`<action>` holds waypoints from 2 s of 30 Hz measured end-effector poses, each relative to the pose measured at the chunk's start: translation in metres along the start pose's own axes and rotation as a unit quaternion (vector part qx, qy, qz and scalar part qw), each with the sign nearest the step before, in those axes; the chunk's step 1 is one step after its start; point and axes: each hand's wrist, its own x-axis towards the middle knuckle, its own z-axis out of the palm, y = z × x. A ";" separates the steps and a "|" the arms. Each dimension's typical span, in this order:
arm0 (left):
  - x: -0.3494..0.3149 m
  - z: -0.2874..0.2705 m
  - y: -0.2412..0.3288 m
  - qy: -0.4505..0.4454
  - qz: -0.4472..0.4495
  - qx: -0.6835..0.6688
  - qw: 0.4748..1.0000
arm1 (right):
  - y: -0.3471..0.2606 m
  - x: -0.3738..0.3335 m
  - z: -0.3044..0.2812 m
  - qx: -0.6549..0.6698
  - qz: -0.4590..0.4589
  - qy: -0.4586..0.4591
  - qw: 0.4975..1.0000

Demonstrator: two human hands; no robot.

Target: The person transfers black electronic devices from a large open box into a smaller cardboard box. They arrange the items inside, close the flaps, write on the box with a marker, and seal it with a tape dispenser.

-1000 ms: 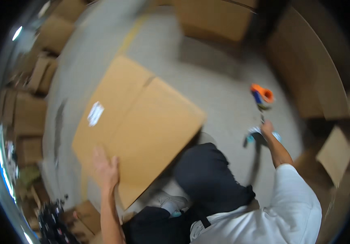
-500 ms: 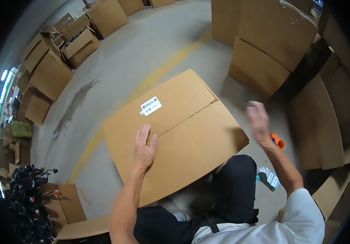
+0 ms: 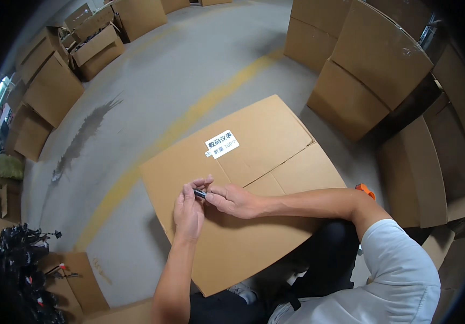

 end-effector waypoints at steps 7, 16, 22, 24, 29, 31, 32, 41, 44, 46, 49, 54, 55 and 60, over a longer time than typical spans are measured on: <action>0.002 -0.001 -0.002 0.040 -0.011 -0.063 0.997 | 0.016 -0.002 0.013 -0.076 -0.039 0.085 0.993; 0.026 -0.027 0.018 0.173 0.069 0.005 0.982 | 0.022 -0.016 0.011 -0.335 -0.179 0.125 0.916; -0.002 -0.034 0.023 0.157 0.142 0.663 0.718 | 0.019 -0.021 0.007 -0.288 -0.251 0.104 0.918; -0.009 -0.041 0.024 0.165 0.144 0.739 0.637 | 0.018 -0.017 0.001 -0.310 -0.354 0.075 0.879; -0.022 -0.041 0.029 0.190 0.135 0.732 0.640 | 0.010 -0.019 0.000 -0.286 -0.360 0.050 0.887; -0.026 -0.039 0.031 0.184 0.144 0.711 0.663 | 0.004 -0.020 0.004 -0.289 -0.358 0.012 0.888; -0.028 -0.035 0.032 0.182 0.141 0.705 0.670 | 0.006 -0.021 0.007 -0.290 -0.358 0.002 0.888; -0.030 -0.041 0.026 0.186 0.135 0.679 0.697 | 0.024 -0.013 0.009 -0.246 -0.372 -0.029 0.894; -0.032 -0.040 0.027 0.196 0.120 0.680 0.696 | 0.022 -0.011 0.004 -0.249 -0.386 -0.026 0.888; -0.031 -0.040 0.026 0.200 0.112 0.672 0.704 | 0.022 -0.011 0.000 -0.270 -0.387 -0.024 0.881; -0.032 -0.041 0.025 0.196 0.121 0.649 0.725 | 0.018 -0.010 -0.003 -0.260 -0.385 -0.008 0.885; -0.033 -0.054 0.016 0.195 0.150 0.651 0.718 | 0.021 -0.009 -0.003 -0.257 -0.377 -0.006 0.890; -0.033 -0.056 0.016 0.192 0.148 0.659 0.712 | 0.022 -0.008 -0.002 -0.257 -0.374 -0.005 0.891; -0.027 -0.050 0.020 0.179 0.177 0.678 0.690 | 0.022 -0.006 -0.006 -0.261 -0.369 0.000 0.892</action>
